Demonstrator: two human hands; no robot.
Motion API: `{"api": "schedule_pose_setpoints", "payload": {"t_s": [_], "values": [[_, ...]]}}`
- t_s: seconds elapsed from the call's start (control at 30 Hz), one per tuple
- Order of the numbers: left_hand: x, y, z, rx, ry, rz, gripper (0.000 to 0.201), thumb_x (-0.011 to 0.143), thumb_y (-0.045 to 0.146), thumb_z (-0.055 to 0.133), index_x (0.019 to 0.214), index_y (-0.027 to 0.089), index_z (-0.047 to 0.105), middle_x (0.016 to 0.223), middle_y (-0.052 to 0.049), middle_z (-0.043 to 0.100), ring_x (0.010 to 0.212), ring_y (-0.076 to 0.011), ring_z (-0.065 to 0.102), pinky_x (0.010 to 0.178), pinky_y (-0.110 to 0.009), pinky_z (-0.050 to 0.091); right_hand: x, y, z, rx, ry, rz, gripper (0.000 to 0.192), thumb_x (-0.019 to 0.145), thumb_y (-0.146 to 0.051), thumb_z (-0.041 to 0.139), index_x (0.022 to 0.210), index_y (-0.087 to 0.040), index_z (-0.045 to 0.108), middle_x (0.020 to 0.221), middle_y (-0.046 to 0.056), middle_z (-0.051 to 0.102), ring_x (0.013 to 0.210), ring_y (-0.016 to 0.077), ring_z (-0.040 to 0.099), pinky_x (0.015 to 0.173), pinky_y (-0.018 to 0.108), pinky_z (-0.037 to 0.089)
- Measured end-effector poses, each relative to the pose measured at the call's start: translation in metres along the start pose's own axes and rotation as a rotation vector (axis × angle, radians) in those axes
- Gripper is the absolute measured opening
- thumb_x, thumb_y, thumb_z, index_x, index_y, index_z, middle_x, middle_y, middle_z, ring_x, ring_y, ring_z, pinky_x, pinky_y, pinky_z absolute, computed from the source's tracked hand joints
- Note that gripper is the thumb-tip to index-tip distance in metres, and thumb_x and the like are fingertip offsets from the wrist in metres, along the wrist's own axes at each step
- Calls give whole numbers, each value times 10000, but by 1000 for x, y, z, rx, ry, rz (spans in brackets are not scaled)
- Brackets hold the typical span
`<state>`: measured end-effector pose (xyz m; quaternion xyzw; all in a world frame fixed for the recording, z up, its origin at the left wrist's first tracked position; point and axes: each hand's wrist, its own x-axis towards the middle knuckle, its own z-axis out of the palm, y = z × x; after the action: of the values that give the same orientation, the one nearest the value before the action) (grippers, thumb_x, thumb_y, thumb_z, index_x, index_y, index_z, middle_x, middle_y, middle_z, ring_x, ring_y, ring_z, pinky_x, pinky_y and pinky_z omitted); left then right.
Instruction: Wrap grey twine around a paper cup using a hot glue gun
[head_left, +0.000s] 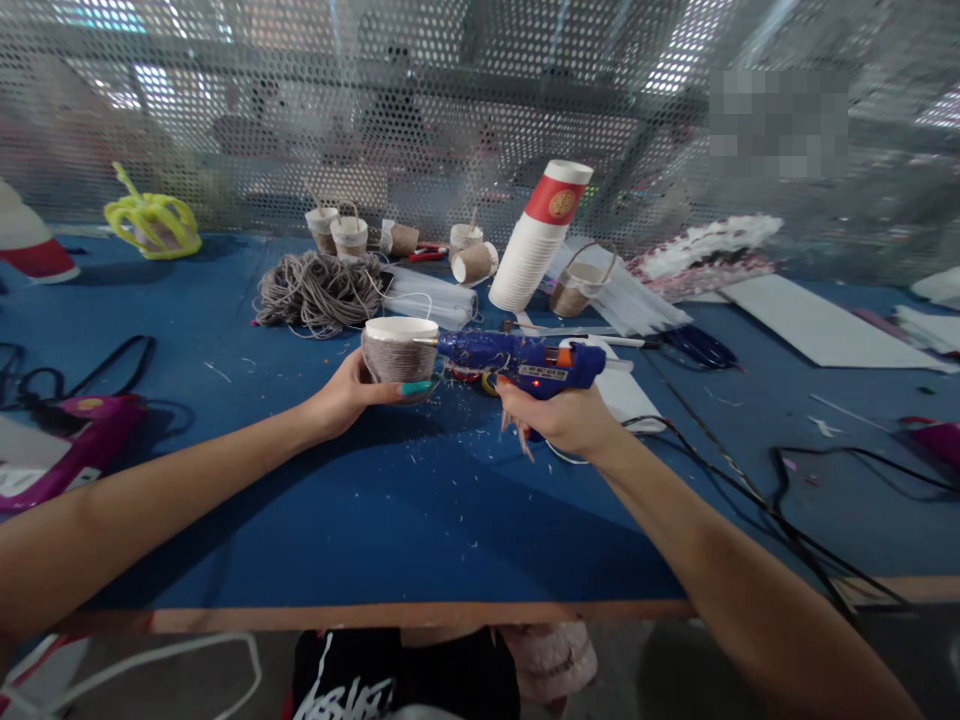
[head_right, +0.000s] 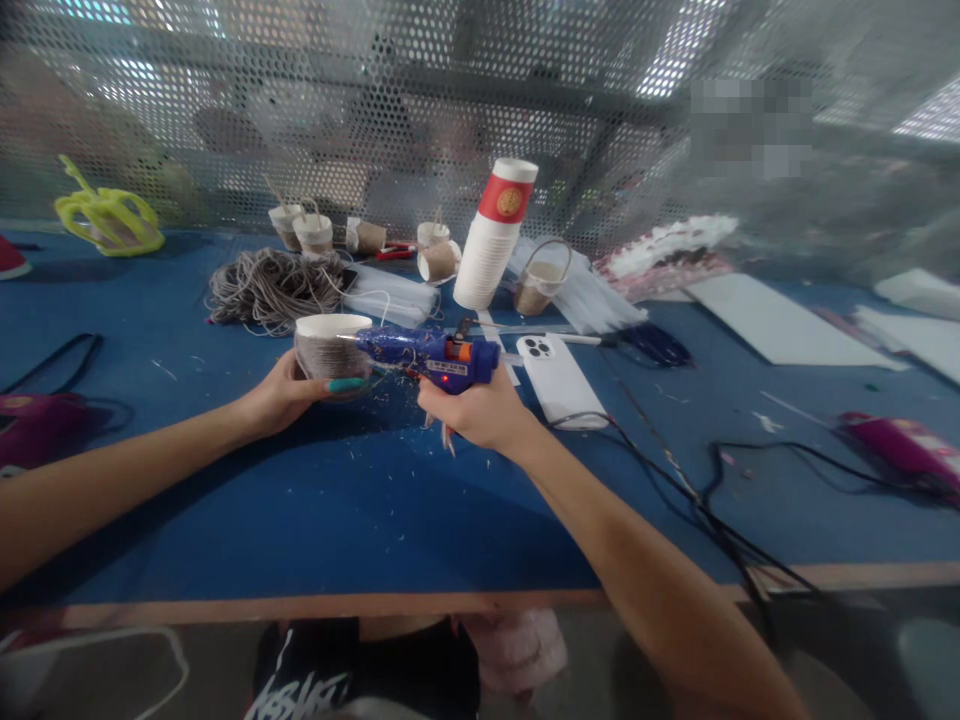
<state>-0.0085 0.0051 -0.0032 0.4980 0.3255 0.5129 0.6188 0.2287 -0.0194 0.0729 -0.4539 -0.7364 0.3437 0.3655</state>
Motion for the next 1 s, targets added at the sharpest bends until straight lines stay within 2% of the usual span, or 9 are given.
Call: {"api": "schedule_pose_setpoints", "payload": {"t_s": [0.13, 0.27, 0.4, 0.6, 0.83, 1.0], "values": [[0, 1, 1, -26, -3, -9, 632, 513, 307, 910, 1070, 159, 652, 999, -85, 745, 962, -263, 699, 909, -403, 537, 0, -2, -1, 4, -18, 18, 260, 668, -300, 578, 461, -239, 434, 392, -24, 502, 304, 113, 481, 343, 266, 438], [0, 2, 1, -59, -9, -8, 636, 495, 302, 907, 1065, 174, 655, 972, -62, 747, 940, -243, 702, 860, -355, 543, 1, -3, 0, 13, -4, 11, 248, 666, -295, 572, 461, -237, 445, 379, -37, 494, 289, 107, 466, 325, 254, 411], [-1, 3, 2, -95, -46, -4, 610, 528, 288, 875, 1084, 173, 652, 981, -72, 751, 963, -257, 698, 875, -374, 536, 1, -1, 0, 6, 16, -32, 258, 669, -269, 576, 464, -238, 422, 385, -42, 492, 302, 103, 468, 329, 246, 403], [-3, 9, 5, -188, -77, -51, 557, 505, 235, 842, 1038, 189, 687, 911, -12, 767, 856, -191, 709, 839, -320, 556, 0, 2, -1, 30, -7, -23, 269, 676, -256, 585, 470, -237, 413, 387, -51, 491, 299, 100, 468, 323, 242, 407], [-3, 9, 3, -163, -82, -38, 550, 530, 253, 782, 1067, 180, 693, 917, -39, 763, 863, -235, 703, 862, -378, 547, 0, 0, -2, 19, 12, -29, 287, 662, -234, 593, 446, -244, 404, 387, -51, 482, 316, 102, 476, 348, 252, 437], [-3, 8, 1, -148, -112, -15, 521, 563, 254, 747, 1074, 177, 681, 960, -57, 757, 895, -249, 698, 901, -407, 532, 0, -2, -3, 28, -22, -16, 285, 671, -229, 590, 445, -243, 417, 390, -45, 498, 320, 107, 474, 351, 256, 434]]}}
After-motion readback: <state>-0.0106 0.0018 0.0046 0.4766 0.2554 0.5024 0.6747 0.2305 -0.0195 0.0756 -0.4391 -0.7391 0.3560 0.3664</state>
